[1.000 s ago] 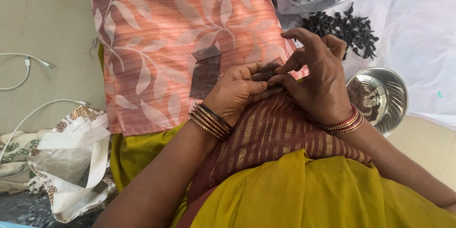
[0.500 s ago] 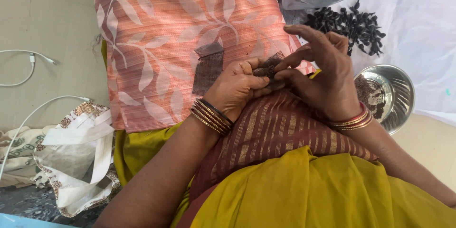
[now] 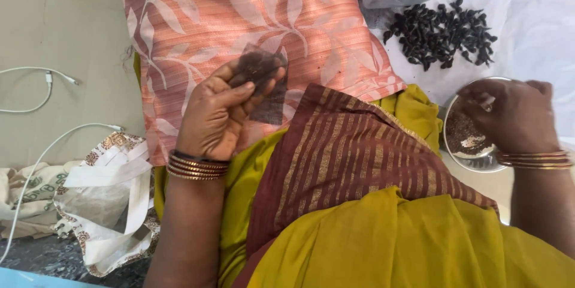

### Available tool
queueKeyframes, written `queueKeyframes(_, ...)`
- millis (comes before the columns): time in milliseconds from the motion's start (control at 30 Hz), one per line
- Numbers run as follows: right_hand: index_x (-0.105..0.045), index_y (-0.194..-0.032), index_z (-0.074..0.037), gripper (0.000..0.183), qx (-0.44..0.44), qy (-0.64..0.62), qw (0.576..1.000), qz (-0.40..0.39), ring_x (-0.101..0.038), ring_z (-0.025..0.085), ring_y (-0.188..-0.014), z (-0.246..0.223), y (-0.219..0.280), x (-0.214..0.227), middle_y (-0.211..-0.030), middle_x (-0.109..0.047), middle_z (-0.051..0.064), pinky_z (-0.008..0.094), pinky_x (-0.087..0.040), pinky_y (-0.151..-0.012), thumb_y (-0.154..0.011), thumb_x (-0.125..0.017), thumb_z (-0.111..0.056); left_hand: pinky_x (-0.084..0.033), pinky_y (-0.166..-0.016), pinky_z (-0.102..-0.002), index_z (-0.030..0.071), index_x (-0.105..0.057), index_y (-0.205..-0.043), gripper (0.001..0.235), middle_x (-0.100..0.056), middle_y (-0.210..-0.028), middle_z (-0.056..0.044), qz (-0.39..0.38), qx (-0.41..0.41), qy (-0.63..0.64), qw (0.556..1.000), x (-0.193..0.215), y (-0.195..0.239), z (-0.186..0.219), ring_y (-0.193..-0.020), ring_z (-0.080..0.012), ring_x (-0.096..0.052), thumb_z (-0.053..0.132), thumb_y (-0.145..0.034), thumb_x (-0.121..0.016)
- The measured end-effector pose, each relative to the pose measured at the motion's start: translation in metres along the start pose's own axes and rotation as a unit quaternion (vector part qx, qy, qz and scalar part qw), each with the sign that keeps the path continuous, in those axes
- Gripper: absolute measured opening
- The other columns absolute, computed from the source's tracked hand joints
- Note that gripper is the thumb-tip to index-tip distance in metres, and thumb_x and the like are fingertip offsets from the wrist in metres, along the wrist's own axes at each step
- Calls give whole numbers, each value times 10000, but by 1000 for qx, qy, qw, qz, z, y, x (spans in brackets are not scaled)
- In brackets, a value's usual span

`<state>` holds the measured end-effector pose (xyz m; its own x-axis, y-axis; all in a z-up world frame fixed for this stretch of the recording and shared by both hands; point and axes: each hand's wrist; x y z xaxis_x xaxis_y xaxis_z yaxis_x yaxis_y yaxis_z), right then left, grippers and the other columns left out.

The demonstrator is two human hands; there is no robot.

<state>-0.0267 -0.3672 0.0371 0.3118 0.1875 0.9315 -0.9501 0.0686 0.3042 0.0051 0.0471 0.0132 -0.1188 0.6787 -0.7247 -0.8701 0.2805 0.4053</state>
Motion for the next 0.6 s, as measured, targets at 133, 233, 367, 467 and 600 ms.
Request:
queueKeyframes(133, -805, -978, -138, 126, 109, -162, 973, 126, -714, 180, -722, -43, -17, 19, -848, -781, 40, 406, -544, -886, -913, -809, -246, -581, -1040, -373, -140, -554, -1282, 331, -669, -1274, -283, 12, 3, 0, 1000, 3, 2, -6, -1179, -335, -694, -129, -953, -515)
queueKeyframes(233, -778, -1014, -130, 67, 243, -354, 890, 151, -713, 144, -802, -88, -36, 29, -1015, -764, 33, 301, -567, -735, -971, -761, -179, -577, -1044, -370, -160, -551, -1328, 366, -666, -1291, -290, -25, -5, -8, 1000, 2, 4, -8, -1191, -333, -675, -125, -966, -507)
queueKeyframes(367, -792, -984, -103, 81, 359, -334, 850, 194, -702, 191, -795, -135, -57, 35, -1007, -769, 28, 347, -575, -742, -923, -740, -88, -572, -1042, -369, -155, -528, -1330, 371, -653, -1300, -290, -8, 0, -2, 1000, 0, 6, -9, -1203, -337, -672, -125, -960, -521)
queueKeyframes(467, -777, -974, -94, 117, 384, -296, 852, 198, -703, 238, -879, -151, -66, 36, -1032, -742, 43, 366, -570, -785, -880, -709, -81, -573, -1045, -374, -161, -518, -1318, 367, -642, -1302, -298, 2, 0, 8, 1000, 3, 5, -10, -1207, -350, -670, -130, -953, -522)
queueKeyframes(600, -721, -933, -57, 209, 383, -169, 896, 147, -670, 275, -866, -167, -73, 32, -973, -701, 76, 410, -546, -754, -847, -728, -247, -571, -1048, -369, -171, -514, -1310, 359, -632, -1311, -315, 24, 14, 21, 999, 4, 3, -9, -1225, -366, -657, -136, -953, -517)
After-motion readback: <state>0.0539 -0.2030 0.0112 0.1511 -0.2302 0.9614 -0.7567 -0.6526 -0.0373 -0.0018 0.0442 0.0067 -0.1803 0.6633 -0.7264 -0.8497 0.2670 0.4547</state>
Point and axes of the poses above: each hand's wrist, its own y-axis away from the middle knuckle, its own x-axis out of the back of the hand, z = x × y
